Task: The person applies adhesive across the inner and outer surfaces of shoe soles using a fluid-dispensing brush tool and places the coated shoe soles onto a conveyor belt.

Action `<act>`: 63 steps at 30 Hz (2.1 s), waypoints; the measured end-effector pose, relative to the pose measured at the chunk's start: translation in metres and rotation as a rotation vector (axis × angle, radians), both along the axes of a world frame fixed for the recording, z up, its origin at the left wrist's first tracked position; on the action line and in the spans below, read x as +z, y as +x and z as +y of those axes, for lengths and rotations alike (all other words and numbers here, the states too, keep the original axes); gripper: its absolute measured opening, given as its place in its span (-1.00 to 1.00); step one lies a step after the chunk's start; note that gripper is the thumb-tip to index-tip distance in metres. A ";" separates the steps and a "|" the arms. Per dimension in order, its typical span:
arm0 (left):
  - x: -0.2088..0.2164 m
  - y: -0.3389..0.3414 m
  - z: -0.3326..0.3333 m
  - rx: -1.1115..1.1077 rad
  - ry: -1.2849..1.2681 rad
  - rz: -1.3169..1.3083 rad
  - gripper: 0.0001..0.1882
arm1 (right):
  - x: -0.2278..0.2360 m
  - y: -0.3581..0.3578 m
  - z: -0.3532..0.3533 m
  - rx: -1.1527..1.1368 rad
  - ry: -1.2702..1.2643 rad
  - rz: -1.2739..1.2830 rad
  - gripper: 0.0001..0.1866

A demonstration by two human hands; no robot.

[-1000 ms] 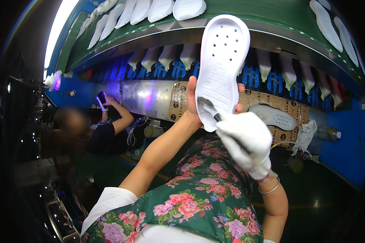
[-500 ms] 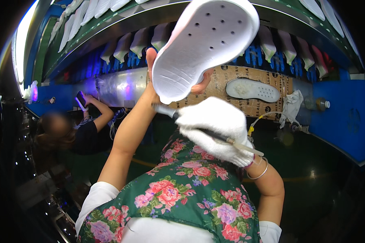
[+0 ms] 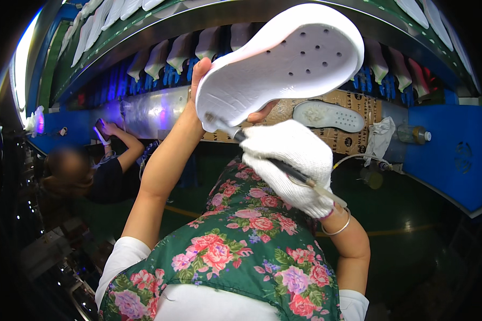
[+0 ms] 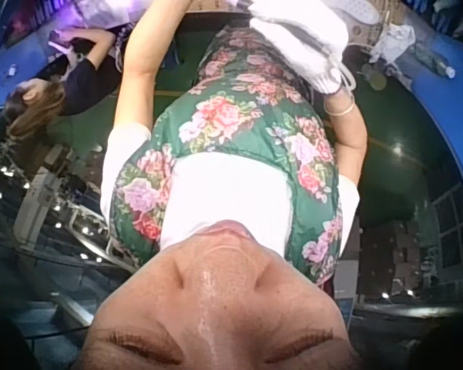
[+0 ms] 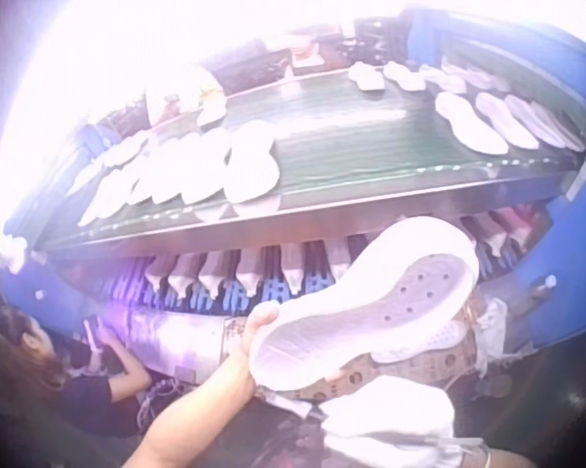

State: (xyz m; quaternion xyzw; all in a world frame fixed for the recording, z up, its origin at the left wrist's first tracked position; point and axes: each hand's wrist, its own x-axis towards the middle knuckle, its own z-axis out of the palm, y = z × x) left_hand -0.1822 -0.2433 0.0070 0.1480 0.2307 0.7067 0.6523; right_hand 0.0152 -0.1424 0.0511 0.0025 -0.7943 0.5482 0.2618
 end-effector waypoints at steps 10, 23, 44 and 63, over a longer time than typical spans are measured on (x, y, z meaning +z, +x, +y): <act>-0.007 0.004 0.012 0.064 -0.027 -0.355 0.18 | -0.006 -0.006 -0.005 -0.119 -0.173 -0.031 -0.81; -0.021 0.027 -0.018 0.177 -0.049 -0.194 0.03 | -0.007 -0.006 0.027 -0.082 -0.165 -0.064 -0.82; -0.027 0.028 -0.036 0.119 -0.013 0.161 0.03 | -0.056 0.035 0.034 0.019 -0.707 0.067 -0.84; -0.036 0.058 -0.024 0.055 -0.007 -0.017 -0.04 | 0.010 0.001 0.073 0.118 -1.216 0.554 -0.69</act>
